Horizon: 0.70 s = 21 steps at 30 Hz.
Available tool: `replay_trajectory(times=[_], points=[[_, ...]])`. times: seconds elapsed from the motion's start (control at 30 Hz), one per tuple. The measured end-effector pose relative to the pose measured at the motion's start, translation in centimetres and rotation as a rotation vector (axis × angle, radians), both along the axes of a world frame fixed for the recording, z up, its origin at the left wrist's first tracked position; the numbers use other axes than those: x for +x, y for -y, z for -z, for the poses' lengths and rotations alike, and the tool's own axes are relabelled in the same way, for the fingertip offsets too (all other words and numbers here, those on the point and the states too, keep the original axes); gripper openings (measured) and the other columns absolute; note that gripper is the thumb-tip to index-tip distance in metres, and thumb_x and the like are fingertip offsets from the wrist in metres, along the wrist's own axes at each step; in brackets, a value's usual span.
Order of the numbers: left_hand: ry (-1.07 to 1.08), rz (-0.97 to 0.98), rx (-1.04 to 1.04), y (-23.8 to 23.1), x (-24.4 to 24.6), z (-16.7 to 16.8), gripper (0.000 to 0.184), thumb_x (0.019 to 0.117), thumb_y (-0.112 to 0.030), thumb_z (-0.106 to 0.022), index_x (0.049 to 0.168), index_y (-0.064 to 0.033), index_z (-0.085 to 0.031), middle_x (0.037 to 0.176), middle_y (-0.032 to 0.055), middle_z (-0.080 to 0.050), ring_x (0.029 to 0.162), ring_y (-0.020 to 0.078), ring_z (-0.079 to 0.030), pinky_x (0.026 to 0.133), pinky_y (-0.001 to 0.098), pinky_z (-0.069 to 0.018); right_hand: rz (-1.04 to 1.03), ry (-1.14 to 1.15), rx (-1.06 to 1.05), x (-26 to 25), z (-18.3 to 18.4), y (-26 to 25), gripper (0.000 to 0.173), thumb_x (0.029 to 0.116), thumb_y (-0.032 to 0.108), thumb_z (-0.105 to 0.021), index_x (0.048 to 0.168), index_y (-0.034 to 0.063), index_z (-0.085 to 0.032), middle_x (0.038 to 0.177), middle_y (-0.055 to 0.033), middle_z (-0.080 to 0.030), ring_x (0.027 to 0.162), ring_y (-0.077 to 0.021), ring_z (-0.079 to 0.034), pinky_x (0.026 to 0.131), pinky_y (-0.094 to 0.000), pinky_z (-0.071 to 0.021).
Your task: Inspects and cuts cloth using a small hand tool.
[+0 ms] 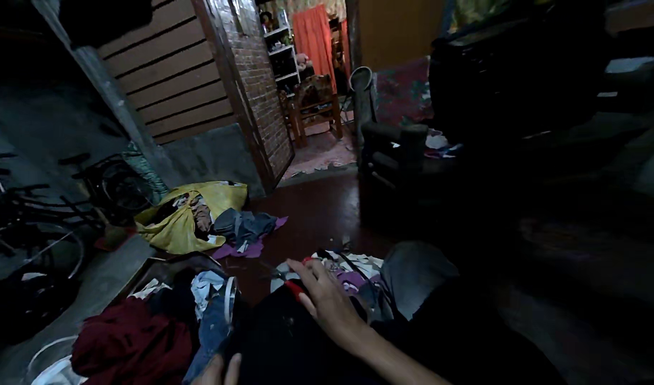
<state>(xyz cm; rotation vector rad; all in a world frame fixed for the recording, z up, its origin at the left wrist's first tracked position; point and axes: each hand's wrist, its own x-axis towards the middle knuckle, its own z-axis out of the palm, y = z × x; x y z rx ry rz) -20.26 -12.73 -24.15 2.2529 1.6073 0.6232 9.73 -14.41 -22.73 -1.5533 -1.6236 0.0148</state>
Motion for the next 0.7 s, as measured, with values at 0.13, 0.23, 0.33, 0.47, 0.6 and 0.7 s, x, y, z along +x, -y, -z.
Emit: replay_trajectory(times=[0.13,0.23,0.33,0.47,0.6,0.7], points=[[-0.269,-0.075,-0.007,0.1,2.7,0.2,0.061,0.0976,-0.052,-0.059,0.134,-0.0024,-0.058,0.097,0.0203,-0.074,0.091,0.0409,-0.072,0.078,0.0631,-0.0568,0.025,0.032,-0.205,1.1,6.3,-0.6,0.056,0.0957,0.03,-0.066,0.15,0.028,-0.052,0.132,-0.0119,-0.064,0.12,-0.035,-0.061,0.098,-0.057,-0.0516],[-0.258,-0.042,0.163,1.6,3.1,-1.6,0.052,0.0985,-0.043,-0.06,0.135,-0.0055,-0.059,0.1,0.0165,-0.074,0.086,0.0365,-0.073,0.071,0.0582,-0.0585,0.095,0.061,-0.098,0.9,5.3,0.6,0.055,0.095,0.035,-0.067,0.148,0.0268,-0.055,0.134,-0.0084,-0.064,0.123,-0.031,-0.06,0.102,-0.0552,-0.05],[-0.202,0.112,0.303,2.6,4.7,-4.6,0.038,0.1,-0.034,-0.06,0.126,-0.0075,-0.068,0.101,0.0122,-0.074,0.082,0.0294,-0.073,0.068,0.0507,-0.0599,0.112,0.086,0.017,0.7,4.2,1.9,0.056,0.0936,0.039,-0.066,0.147,0.0275,-0.056,0.13,-0.0064,-0.065,0.12,-0.0285,-0.061,0.1,-0.0543,-0.0504],[0.108,0.281,-0.031,0.3,8.4,-4.9,0.02,0.097,-0.029,-0.063,0.11,-0.0158,-0.072,0.083,-0.0003,-0.069,0.065,0.0124,-0.063,0.061,0.0346,-0.0556,0.015,-0.123,-0.151,0.0,4.4,4.6,0.065,0.0913,0.042,-0.072,0.146,0.0141,-0.05,0.115,-0.0044,-0.07,0.085,-0.0156,-0.07,0.073,-0.0409,-0.0617],[0.359,0.264,-0.343,-2.7,11.5,0.9,0.04,0.0864,-0.026,-0.075,0.123,-0.0142,-0.065,0.072,-0.0001,-0.059,0.055,0.0116,-0.052,0.054,0.0306,-0.0475,-0.013,-0.153,-0.337,1.7,6.1,5.0,0.049,0.0884,0.034,-0.075,0.132,0.0167,-0.061,0.113,-0.0043,-0.068,0.088,-0.017,-0.069,0.074,-0.0398,-0.0606],[0.435,0.223,-0.29,-2.3,11.5,4.1,0.058,0.0808,-0.037,-0.083,0.132,-0.0204,-0.063,0.073,-0.0031,-0.061,0.05,0.0093,-0.046,0.049,0.0289,-0.0438,0.003,-0.107,-0.403,2.5,6.4,5.0,0.045,0.0862,0.025,-0.076,0.129,0.0162,-0.065,0.115,-0.009,-0.067,0.098,-0.0224,-0.068,0.083,-0.043,-0.0598]])
